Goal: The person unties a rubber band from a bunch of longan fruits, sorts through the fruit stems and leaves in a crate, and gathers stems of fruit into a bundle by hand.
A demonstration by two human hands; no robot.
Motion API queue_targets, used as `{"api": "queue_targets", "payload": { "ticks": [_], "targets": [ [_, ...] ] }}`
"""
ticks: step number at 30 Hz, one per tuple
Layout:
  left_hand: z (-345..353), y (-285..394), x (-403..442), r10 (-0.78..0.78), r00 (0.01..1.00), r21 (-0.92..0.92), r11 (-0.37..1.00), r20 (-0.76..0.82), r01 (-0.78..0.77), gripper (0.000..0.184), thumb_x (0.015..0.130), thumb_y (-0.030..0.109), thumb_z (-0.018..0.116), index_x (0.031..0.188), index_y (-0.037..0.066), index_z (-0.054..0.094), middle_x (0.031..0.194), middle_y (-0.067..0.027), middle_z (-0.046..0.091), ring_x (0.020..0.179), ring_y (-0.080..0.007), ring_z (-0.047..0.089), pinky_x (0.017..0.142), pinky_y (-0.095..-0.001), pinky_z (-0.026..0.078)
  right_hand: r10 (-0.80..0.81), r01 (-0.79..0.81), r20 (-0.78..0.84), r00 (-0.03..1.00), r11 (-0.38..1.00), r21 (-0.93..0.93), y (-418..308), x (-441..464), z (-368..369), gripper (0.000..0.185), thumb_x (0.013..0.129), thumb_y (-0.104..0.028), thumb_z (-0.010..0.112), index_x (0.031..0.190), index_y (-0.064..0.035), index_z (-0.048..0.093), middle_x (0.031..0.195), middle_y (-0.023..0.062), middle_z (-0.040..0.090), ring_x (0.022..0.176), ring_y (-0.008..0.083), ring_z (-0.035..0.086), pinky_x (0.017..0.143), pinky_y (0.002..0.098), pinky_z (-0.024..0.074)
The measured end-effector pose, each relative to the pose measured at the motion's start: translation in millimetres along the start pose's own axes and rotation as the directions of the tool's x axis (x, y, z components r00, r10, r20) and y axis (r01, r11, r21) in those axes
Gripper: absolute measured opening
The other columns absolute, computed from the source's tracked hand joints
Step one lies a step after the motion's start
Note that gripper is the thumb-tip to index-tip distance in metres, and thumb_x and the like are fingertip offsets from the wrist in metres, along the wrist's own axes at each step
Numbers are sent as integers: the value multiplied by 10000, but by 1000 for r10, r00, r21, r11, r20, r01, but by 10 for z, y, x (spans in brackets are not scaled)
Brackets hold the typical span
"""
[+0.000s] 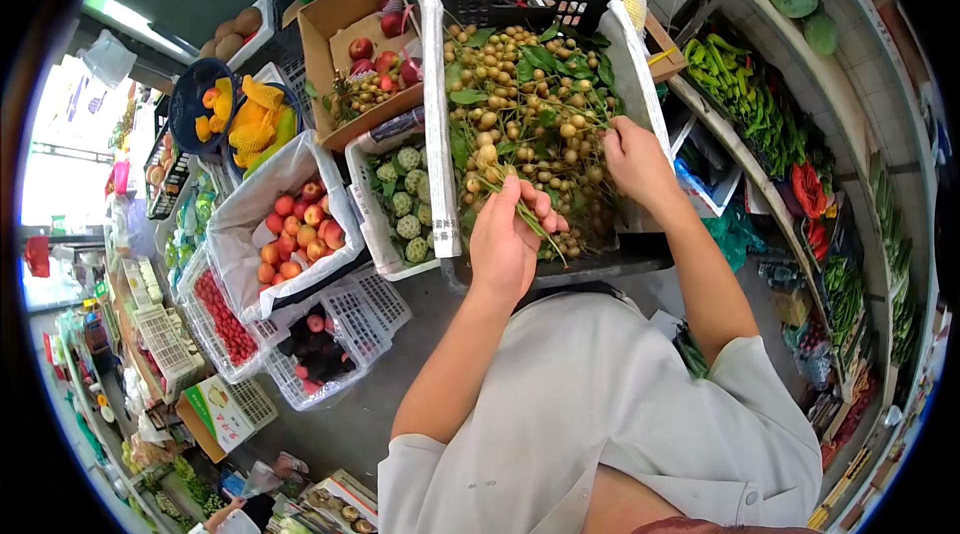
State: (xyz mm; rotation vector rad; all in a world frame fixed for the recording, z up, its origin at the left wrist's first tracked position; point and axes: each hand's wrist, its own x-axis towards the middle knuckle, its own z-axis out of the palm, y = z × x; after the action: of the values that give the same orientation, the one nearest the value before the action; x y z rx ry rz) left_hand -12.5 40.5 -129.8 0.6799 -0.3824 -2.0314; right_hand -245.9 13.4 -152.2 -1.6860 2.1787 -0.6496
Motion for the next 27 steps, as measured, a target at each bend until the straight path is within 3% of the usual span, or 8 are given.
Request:
{"api": "queue_targets", "payload": {
  "ticks": [1,4,5,7,8,12,21,27],
  "targets": [
    [-11,2,6,3,1000,-5,1000,2,-3,276,1096,326,473,980,89,553,849,-55,524,753,-205,526,802,-413,483,-12,12,4,1000,1000,-2,-82,-37,-86,267,997,-185,554,1119,39,634,878,252,684,817,400,685,755,469,521],
    [-25,6,8,8,1000,-21,1000,-18,-8,266,1091,323,494,985,86,553,859,-60,525,761,-208,531,805,-415,486,-44,30,24,999,910,414,-220,-120,-304,257,1064,-191,513,1132,9,659,743,-8,537,607,100,520,571,301,462],
    [-25,4,12,-2,999,-28,1000,-32,1,266,1088,324,503,986,84,552,863,-62,525,761,-207,530,805,-415,487,-49,34,26,998,910,412,-259,-144,-366,257,1064,-191,513,1132,9,659,743,-8,537,607,100,520,571,301,462],
    [-38,-5,24,-3,999,-29,1000,-36,2,266,1086,325,508,986,83,551,865,-61,524,763,-208,530,803,-414,487,62,-281,301,951,577,767,-441,-216,-592,241,1069,-189,520,1168,-5,639,706,-61,470,539,29,425,480,232,396],
    [-43,-11,23,-10,999,-25,1000,-40,9,266,1085,326,513,987,81,551,866,-61,524,766,-209,530,802,-414,487,18,-202,233,972,564,801,-432,-226,-576,254,1077,-197,515,1200,-10,634,728,-78,447,502,3,361,420,193,355],
    [-23,-3,18,-17,999,5,1000,-46,17,271,1083,331,519,983,81,547,873,-59,524,772,-207,533,805,-411,493,-42,-181,218,975,422,888,-662,-267,-796,304,1082,-217,509,1233,21,623,765,-44,467,502,22,383,414,206,381],
    [52,30,-7,-112,994,263,959,-6,110,319,1068,320,560,1073,6,616,996,-122,686,869,-216,657,856,-380,535,-41,-98,129,991,440,893,-842,-343,-529,279,1067,-160,567,1271,26,611,861,3,606,608,47,535,468,206,434],
    [13,46,-3,-144,989,150,979,12,141,345,1068,360,568,1131,33,656,1089,-88,722,910,-168,687,846,-322,526,-33,3,29,999,709,705,-976,-402,-403,293,1006,-132,673,1249,28,644,968,47,681,751,84,611,648,237,503]
  ]
}}
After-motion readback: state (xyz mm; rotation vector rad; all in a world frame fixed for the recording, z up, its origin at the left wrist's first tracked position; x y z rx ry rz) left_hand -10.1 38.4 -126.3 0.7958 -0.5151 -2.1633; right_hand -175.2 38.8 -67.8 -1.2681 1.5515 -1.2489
